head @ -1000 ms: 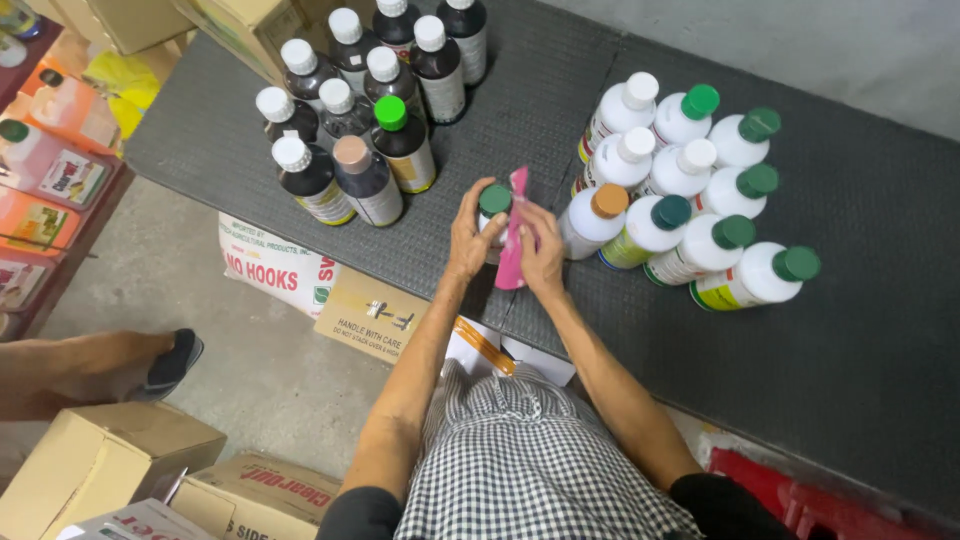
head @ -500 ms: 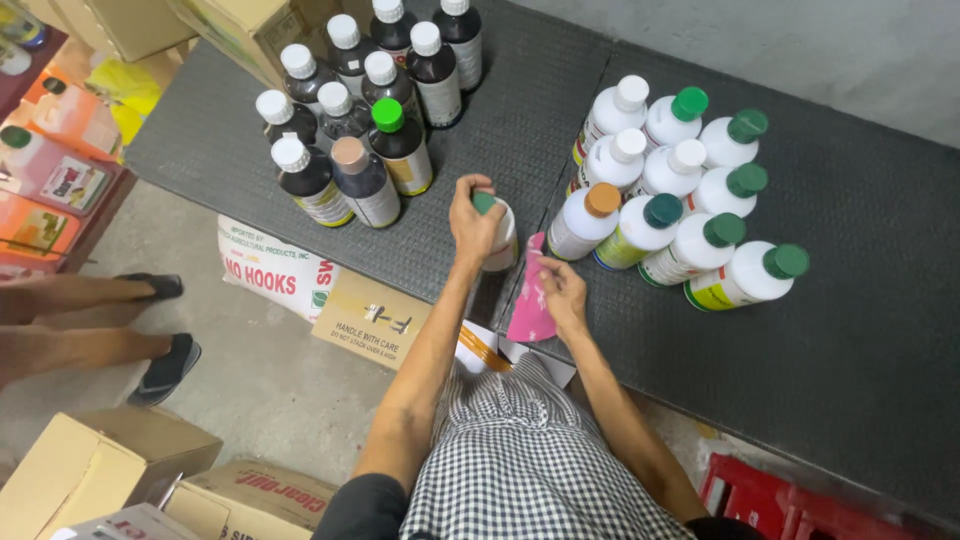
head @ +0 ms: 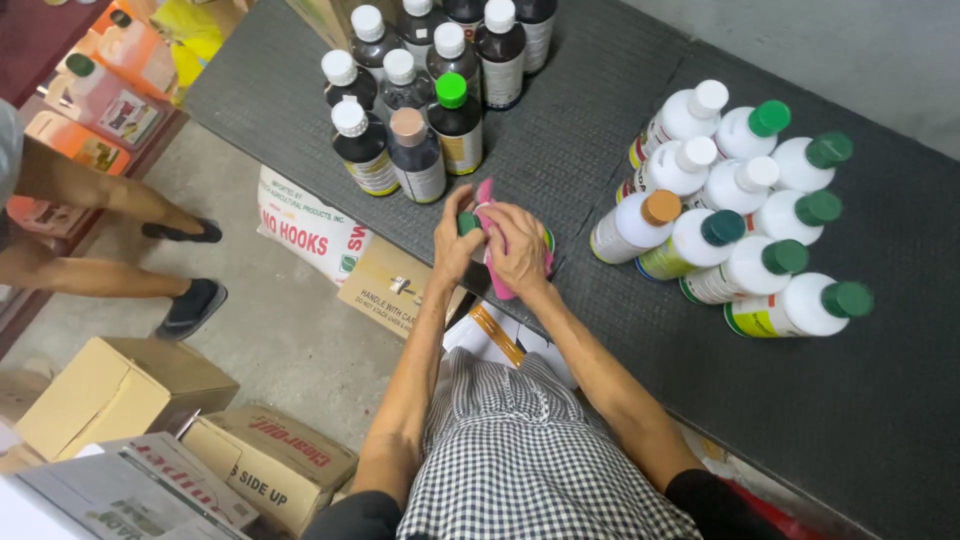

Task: Organizes and wipes agricultural bottles on a table and then prepares a cardboard box with dividers.

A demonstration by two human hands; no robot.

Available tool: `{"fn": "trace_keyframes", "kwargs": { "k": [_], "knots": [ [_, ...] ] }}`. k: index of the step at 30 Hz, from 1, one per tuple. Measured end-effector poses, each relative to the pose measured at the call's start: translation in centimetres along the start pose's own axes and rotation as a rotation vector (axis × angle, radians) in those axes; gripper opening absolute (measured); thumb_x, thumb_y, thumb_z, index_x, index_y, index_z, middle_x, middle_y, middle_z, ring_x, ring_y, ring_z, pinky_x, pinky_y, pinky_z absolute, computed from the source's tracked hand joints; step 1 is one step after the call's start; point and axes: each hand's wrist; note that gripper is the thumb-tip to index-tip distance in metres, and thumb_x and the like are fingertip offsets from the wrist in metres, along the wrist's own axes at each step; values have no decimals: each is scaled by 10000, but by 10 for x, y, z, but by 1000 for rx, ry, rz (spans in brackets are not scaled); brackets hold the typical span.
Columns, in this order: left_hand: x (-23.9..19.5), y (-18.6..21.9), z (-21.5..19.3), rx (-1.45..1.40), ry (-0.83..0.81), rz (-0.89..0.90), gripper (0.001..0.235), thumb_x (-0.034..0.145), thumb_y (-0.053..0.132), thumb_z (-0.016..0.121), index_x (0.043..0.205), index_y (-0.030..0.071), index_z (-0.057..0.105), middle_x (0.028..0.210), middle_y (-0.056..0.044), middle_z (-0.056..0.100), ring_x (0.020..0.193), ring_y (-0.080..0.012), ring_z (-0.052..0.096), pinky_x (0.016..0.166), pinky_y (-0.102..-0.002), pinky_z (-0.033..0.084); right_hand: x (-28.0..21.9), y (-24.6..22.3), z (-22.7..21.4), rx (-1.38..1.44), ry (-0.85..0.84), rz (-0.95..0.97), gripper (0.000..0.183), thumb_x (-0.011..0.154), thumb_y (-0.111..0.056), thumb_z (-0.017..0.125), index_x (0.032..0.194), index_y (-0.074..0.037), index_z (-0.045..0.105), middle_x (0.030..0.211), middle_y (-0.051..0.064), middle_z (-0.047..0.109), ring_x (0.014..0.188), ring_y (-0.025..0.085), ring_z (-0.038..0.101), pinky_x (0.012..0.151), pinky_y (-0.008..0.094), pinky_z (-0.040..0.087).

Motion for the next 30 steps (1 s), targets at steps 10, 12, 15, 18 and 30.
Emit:
{"fn": "trace_keyframes", "kwargs": {
  "k": [10,12,15,18,30],
  "knots": [
    [-35,-37,-18,-252,32,-59,784,717,150,607,1470,-20,464,1501,-224,533,1426,-327,499,1211,-397,349,3,121,41,-99,-145,439,282,966,-228,531,1089,-141,769,1083,134,739,989,375,685,886,471,526],
    [-42,-42,-18,-295,72,-113,773,731,159,596,1473,-14,467,1462,-227,547,1407,-339,505,1203,-403,355,-13,133,42,-99,30,351,280,966,-209,519,1074,-100,753,1064,142,755,978,378,701,890,473,535],
    [-37,-46,-16,-243,160,-199,729,846,217,647,1508,16,418,1505,-192,489,1411,-309,470,1174,-400,354,-36,145,49,-62,208,310,276,990,-202,511,1120,-72,717,1099,144,742,1012,370,698,927,457,535],
    [-26,-16,-9,-106,300,-616,756,881,342,721,1509,67,404,1383,-218,567,1252,-323,596,1066,-408,482,-39,101,29,-123,240,252,267,985,-195,530,1145,-70,703,1141,145,722,1059,364,682,941,455,497],
    [-30,6,6,48,-93,2,864,808,95,774,1566,77,360,1508,-221,519,1401,-329,532,1160,-418,429,-3,107,11,22,-235,469,313,999,-302,528,1126,-111,740,1080,154,751,1032,337,720,895,420,555]
  ]
}}
Point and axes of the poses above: each hand's wrist, its own x-axis towards the middle knuckle, its own z-axis out of the palm, y = z × x
